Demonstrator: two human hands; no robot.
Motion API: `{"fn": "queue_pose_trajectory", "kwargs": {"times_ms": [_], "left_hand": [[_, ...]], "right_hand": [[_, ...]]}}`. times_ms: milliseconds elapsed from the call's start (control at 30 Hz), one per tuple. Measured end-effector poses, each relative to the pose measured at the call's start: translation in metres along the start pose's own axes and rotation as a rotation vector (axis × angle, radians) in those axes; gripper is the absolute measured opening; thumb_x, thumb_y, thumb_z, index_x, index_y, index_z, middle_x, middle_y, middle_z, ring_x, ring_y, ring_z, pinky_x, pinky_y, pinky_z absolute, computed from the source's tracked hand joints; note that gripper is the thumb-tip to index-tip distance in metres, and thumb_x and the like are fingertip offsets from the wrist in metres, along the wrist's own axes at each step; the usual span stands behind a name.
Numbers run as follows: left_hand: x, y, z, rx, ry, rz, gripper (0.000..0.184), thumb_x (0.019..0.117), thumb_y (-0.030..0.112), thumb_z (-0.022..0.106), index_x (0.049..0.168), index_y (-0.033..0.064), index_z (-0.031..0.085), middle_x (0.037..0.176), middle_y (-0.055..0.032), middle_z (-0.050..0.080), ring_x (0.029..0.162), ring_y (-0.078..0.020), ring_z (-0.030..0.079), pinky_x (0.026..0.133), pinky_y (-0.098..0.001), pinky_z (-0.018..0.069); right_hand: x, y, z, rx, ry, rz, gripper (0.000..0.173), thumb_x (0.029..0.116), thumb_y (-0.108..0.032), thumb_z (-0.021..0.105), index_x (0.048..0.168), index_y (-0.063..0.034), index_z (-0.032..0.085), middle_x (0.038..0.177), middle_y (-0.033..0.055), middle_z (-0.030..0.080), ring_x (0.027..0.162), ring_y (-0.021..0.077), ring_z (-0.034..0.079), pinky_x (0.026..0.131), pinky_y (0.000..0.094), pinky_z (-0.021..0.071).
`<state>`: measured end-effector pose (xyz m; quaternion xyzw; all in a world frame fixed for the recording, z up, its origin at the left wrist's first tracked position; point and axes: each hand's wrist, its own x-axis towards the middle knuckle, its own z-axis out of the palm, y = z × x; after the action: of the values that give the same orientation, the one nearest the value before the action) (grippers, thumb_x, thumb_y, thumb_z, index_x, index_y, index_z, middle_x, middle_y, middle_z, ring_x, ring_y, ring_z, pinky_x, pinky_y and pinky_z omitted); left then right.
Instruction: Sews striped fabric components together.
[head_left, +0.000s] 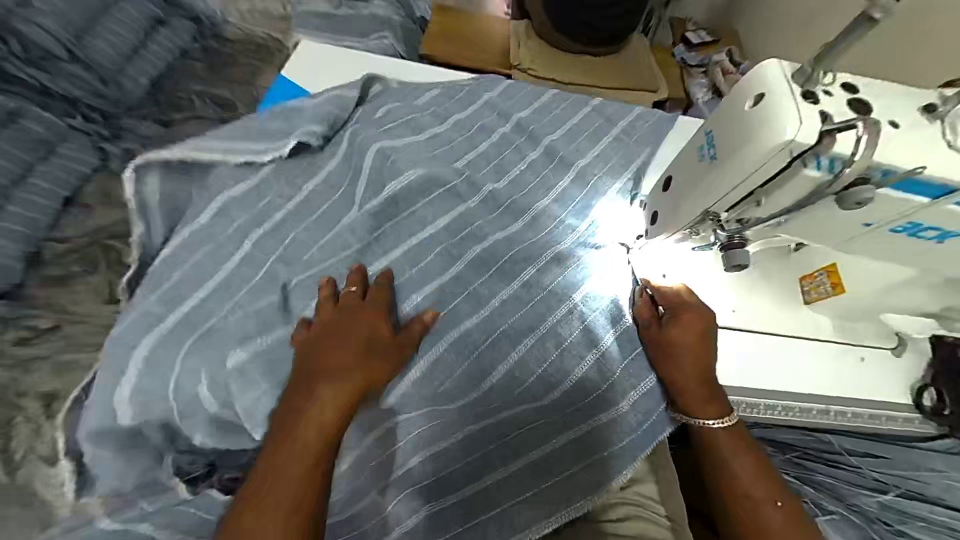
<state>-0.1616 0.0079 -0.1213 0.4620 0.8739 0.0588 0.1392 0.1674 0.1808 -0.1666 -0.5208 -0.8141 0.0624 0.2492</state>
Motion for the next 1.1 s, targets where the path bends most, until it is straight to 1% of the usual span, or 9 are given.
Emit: {"fn": "queue_pose_trajectory", "kwargs": {"times_ms": [100,133,200,300,400,500,600,767,1100], "left_hand": [[0.002,0.005,-0.023,-0.010,0.006,-0.012,0.065,0.0985,0.063,0.056,0.133,0.0094,0.067,0.134,-0.0270,0.062,0.122,-0.0554,0.057,0.090,-0.0816,0.0420],[0.008,0.018,-0.031,-0.051,0.024,0.009,0.058,0.1012,0.057,0.056,0.129,0.0075,0.069,0.124,-0.0297,0.066,0.116,-0.0554,0.060,0.089,-0.0802,0.0429],[0.030,0.064,-0.040,-0.155,0.044,0.157,0.047,0.1058,0.043,0.056,0.130,0.0046,0.068,0.126,-0.0270,0.066,0.122,-0.0468,0.061,0.102,-0.0701,0.0448],[0.090,0.146,-0.013,-0.263,0.102,0.626,0.032,0.1070,0.025,0.052,0.123,0.0054,0.071,0.128,-0.0162,0.068,0.124,-0.0309,0.063,0.108,-0.0522,0.0478],[0.148,0.216,0.023,-0.205,0.121,0.878,0.033,0.1040,0.025,0.051,0.127,0.0148,0.071,0.136,-0.0076,0.066,0.134,-0.0281,0.057,0.109,-0.0561,0.0461],[0.155,0.238,0.054,-0.082,0.021,0.795,0.049,0.1022,0.035,0.050,0.150,0.0250,0.054,0.161,-0.0076,0.045,0.154,-0.0378,0.029,0.118,-0.0739,0.0207],[0.119,0.225,0.072,0.028,0.030,0.753,0.058,0.1020,0.051,0.039,0.155,0.0291,0.048,0.168,-0.0026,0.034,0.158,-0.0363,0.020,0.118,-0.0783,0.0052],[0.075,0.209,0.079,0.049,0.027,0.699,0.078,0.0943,0.078,0.031,0.157,0.0330,0.044,0.170,-0.0040,0.028,0.159,-0.0379,0.016,0.115,-0.0816,0.0012],[0.077,0.215,0.081,0.077,0.037,0.678,0.081,0.0918,0.083,0.027,0.157,0.0366,0.044,0.171,-0.0035,0.028,0.159,-0.0375,0.016,0.115,-0.0807,0.0004]], "right_hand": [[-0.001,0.004,-0.001,0.022,-0.020,0.000,0.028,0.1031,-0.020,0.057,0.120,-0.0088,0.075,0.097,0.0142,0.071,0.086,0.0303,0.071,0.072,0.0518,0.0581],[-0.001,0.004,-0.002,0.024,-0.027,0.005,0.028,0.1031,-0.020,0.056,0.120,-0.0088,0.075,0.097,0.0144,0.071,0.086,0.0307,0.071,0.072,0.0520,0.0576],[0.000,0.002,-0.004,0.021,-0.034,0.008,0.028,0.1036,-0.021,0.055,0.120,-0.0090,0.075,0.097,0.0147,0.071,0.086,0.0312,0.071,0.071,0.0525,0.0573],[-0.001,0.004,-0.004,0.022,-0.041,-0.019,0.028,0.1049,-0.020,0.054,0.122,-0.0089,0.074,0.099,0.0149,0.070,0.087,0.0311,0.070,0.072,0.0529,0.0569],[-0.005,0.006,-0.006,0.011,-0.032,-0.051,0.025,0.1045,-0.019,0.055,0.115,-0.0089,0.076,0.092,0.0111,0.069,0.080,0.0264,0.068,0.068,0.0484,0.0566],[-0.027,0.017,-0.014,0.012,-0.052,-0.079,0.028,0.1026,-0.022,0.054,0.116,-0.0115,0.076,0.085,0.0066,0.065,0.073,0.0222,0.065,0.061,0.0438,0.0544],[-0.058,0.030,-0.019,0.066,-0.023,-0.113,0.034,0.0990,-0.028,0.052,0.116,-0.0140,0.078,0.081,0.0016,0.064,0.066,0.0151,0.061,0.054,0.0361,0.0515],[-0.077,0.039,-0.024,0.200,-0.018,-0.144,0.030,0.0951,-0.029,0.055,0.109,-0.0161,0.079,0.075,-0.0040,0.059,0.062,0.0077,0.055,0.053,0.0288,0.0474],[-0.075,0.030,-0.027,0.160,-0.013,-0.117,0.029,0.0948,-0.028,0.056,0.109,-0.0171,0.078,0.074,-0.0048,0.058,0.063,0.0078,0.054,0.053,0.0282,0.0465]]}}
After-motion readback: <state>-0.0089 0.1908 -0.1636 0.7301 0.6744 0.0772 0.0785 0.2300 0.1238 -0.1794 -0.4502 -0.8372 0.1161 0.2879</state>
